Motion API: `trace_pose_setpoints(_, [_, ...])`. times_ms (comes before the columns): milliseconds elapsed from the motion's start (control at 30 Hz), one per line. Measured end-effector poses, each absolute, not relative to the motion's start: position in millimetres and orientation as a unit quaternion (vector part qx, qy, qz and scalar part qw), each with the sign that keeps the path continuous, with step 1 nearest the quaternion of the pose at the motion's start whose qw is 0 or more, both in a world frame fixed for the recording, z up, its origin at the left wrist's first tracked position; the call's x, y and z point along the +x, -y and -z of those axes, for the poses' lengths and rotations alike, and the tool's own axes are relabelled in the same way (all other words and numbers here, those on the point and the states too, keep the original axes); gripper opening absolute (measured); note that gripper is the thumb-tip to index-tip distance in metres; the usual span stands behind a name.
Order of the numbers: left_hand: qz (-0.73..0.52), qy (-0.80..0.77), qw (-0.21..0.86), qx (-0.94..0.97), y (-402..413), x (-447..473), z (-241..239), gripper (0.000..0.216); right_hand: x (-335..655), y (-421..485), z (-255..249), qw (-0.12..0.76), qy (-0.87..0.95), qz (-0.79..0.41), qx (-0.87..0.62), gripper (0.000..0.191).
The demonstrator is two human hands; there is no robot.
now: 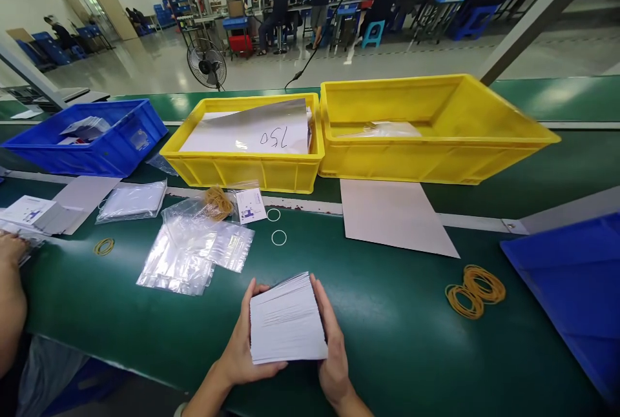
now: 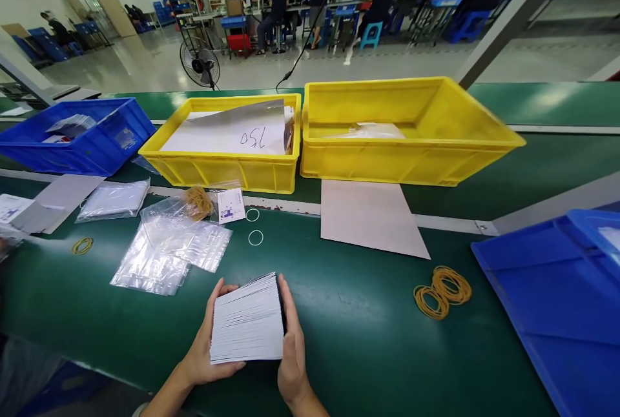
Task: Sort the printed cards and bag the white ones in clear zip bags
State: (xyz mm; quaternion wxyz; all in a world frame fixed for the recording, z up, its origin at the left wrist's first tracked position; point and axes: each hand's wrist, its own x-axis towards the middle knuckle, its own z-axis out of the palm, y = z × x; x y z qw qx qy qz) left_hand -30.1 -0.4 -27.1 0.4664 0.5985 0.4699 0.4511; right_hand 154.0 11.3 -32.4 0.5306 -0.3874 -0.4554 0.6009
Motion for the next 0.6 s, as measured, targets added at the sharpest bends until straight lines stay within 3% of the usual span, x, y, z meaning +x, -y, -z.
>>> trace_pose_setpoints(200, [-0.446, -0.463, 0.456, 0.615, -1, -28, 24, 0.12, 173, -50, 16, 0.458, 0.507, -0.659, -0.314, 0.086])
trace_pose_setpoints(333, [-0.448, -0.466, 0.454, 0.613, -1, -27, 26, 0.125, 175, -75, 15, 0.478, 0.499, -0.647, -0.323, 0.083])
trace_pose_setpoints(467, [-0.457, -0.473, 0.443, 0.61, 0, -27, 28, 0.125, 168, -88, 18, 0.405, 0.513, -0.701, -0.285, 0.084])
trace_pose_setpoints(600, [-0.459, -0.499, 0.422, 0.602, 2, -27, 31, 0.125, 174, -79, 21, 0.393, 0.537, -0.686, -0.294, 0.083])
